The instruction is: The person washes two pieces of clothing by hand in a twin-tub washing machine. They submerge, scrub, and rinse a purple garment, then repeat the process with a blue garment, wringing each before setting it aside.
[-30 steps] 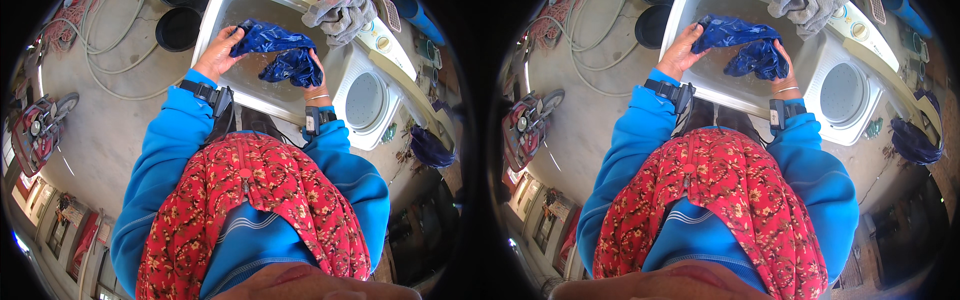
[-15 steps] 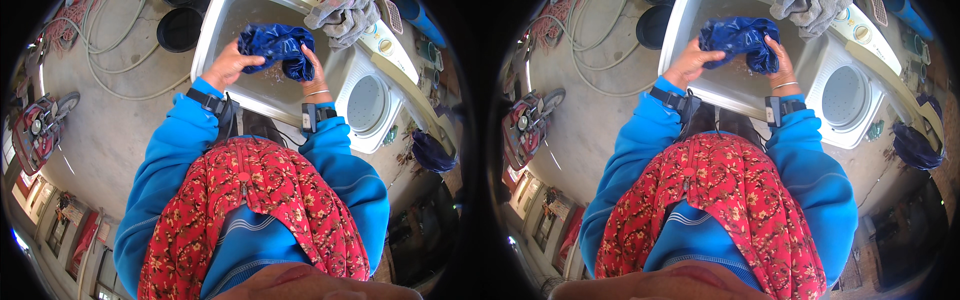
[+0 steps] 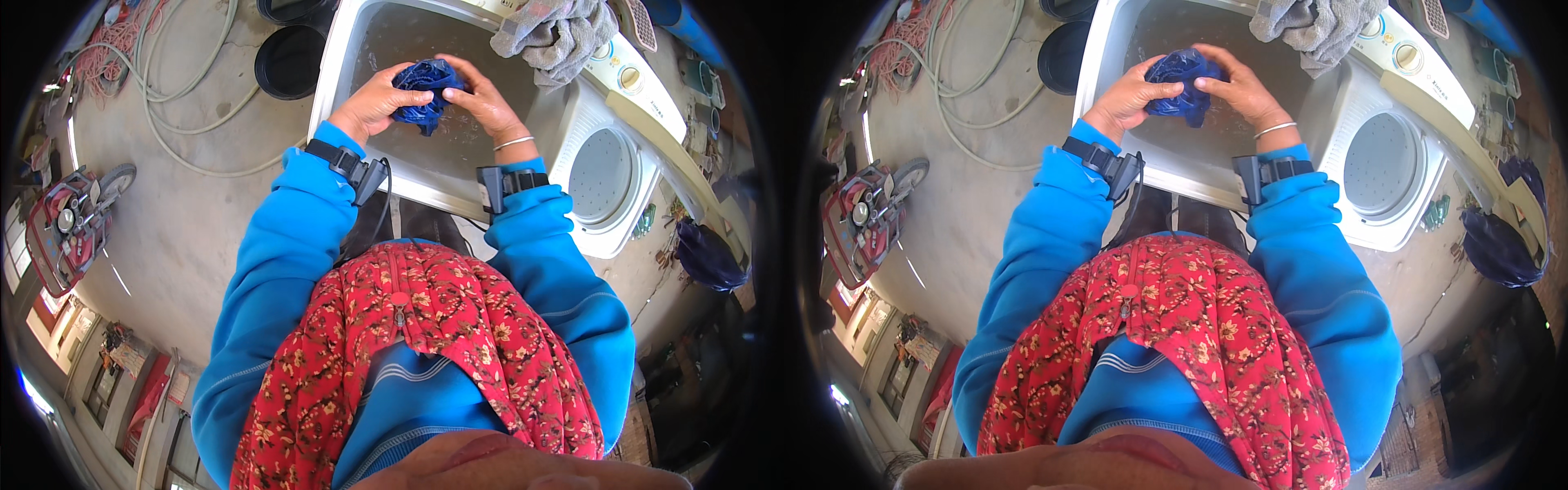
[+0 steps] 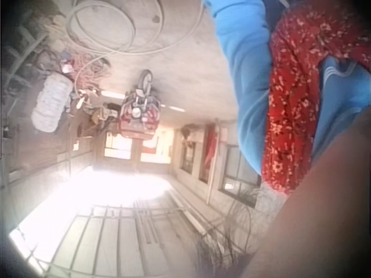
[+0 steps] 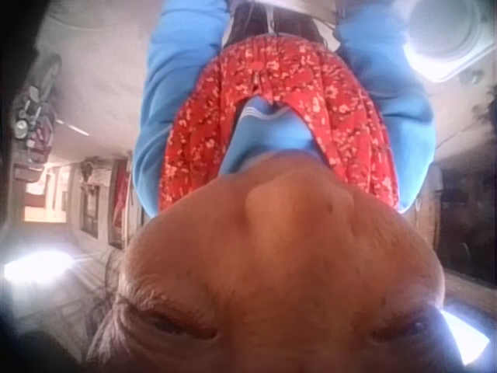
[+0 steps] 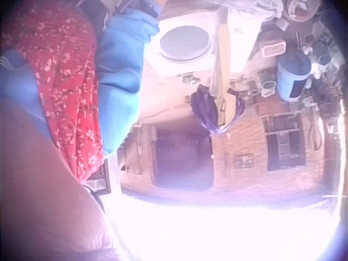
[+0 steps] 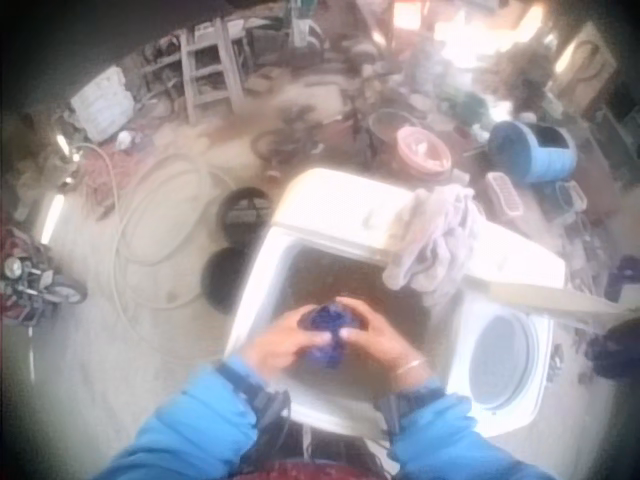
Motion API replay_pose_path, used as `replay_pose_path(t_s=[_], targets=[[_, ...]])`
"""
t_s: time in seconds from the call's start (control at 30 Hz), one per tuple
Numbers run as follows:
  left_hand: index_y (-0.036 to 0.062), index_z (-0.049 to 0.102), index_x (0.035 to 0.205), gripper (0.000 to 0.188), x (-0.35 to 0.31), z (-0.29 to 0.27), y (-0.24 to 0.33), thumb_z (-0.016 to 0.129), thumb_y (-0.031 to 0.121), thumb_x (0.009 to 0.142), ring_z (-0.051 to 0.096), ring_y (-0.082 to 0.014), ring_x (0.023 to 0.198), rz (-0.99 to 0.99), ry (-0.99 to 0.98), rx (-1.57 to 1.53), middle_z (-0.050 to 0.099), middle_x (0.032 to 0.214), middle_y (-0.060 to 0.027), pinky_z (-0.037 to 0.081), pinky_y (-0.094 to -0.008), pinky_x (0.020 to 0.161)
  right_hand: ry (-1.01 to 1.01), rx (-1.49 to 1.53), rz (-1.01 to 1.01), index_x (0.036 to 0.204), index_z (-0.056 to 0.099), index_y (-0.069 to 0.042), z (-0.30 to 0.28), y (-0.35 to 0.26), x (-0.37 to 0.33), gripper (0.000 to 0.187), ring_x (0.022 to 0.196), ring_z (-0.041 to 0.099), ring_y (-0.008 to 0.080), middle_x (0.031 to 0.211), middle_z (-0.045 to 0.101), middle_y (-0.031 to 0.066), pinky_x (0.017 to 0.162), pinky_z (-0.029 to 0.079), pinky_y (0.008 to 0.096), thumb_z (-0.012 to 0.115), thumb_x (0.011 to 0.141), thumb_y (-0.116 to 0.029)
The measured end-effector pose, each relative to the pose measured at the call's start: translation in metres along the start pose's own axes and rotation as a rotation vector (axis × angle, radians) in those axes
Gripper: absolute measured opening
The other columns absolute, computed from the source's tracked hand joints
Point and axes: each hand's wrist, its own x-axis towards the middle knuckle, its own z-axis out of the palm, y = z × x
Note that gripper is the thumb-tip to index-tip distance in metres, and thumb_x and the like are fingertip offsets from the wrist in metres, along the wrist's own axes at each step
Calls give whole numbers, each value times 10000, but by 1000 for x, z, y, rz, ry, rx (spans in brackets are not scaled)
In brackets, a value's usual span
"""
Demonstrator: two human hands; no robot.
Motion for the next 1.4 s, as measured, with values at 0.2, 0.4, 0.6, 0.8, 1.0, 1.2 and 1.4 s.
replay_pose_path(t_s=[0.2,0.4,0.6,0.8,1.0,1.2,1.4], targets=[[55,415,1304,676,13,-9,1,819,136,768,621,-200,1007,125,215,100,604,1094,-102,542,-348,865,250,-257,-12,1060,657,-55,9,25,17,232,798,612,107,874,677,24,742,519,283,712,853,-143],[75,340,1308,676,28,-16,-16,773,51,790,619,-235,992,183,478,-24,578,1108,-130,551,-389,820,458,-524,-114,992,628,-41,25,40,14,236,749,658,206,843,683,113,698,521,317,727,811,-155],[77,327,1339,659,37,-21,-24,746,90,830,630,-255,996,194,533,-215,572,1130,-144,560,-419,798,504,-783,-225,1020,592,-35,38,60,15,305,896,633,344,954,644,168,808,507,369,731,786,-174],[58,339,1347,668,38,-28,-30,679,-20,778,619,-255,1027,107,484,-138,557,1153,-144,563,-419,819,297,-2,-91,1143,592,16,22,59,10,354,982,614,161,1009,627,75,862,478,300,697,859,-167],[33,424,1308,598,49,-36,-37,619,-58,750,619,-225,997,97,359,-64,576,1119,-130,559,-382,834,420,-98,85,941,674,-23,7,64,14,109,782,558,82,817,630,-4,735,453,221,662,896,-121],[51,498,1224,437,58,-47,-33,600,-32,807,616,-173,871,157,569,61,611,974,-92,527,-286,741,814,499,29,909,639,-63,-17,86,21,46,780,565,112,830,604,-8,742,474,255,614,918,-100],[71,615,1091,257,65,-39,-39,697,135,856,591,-153,915,420,415,695,626,961,-45,471,-272,822,673,377,35,953,629,-69,-23,89,20,54,804,550,97,873,610,-9,759,445,233,646,903,-81]])
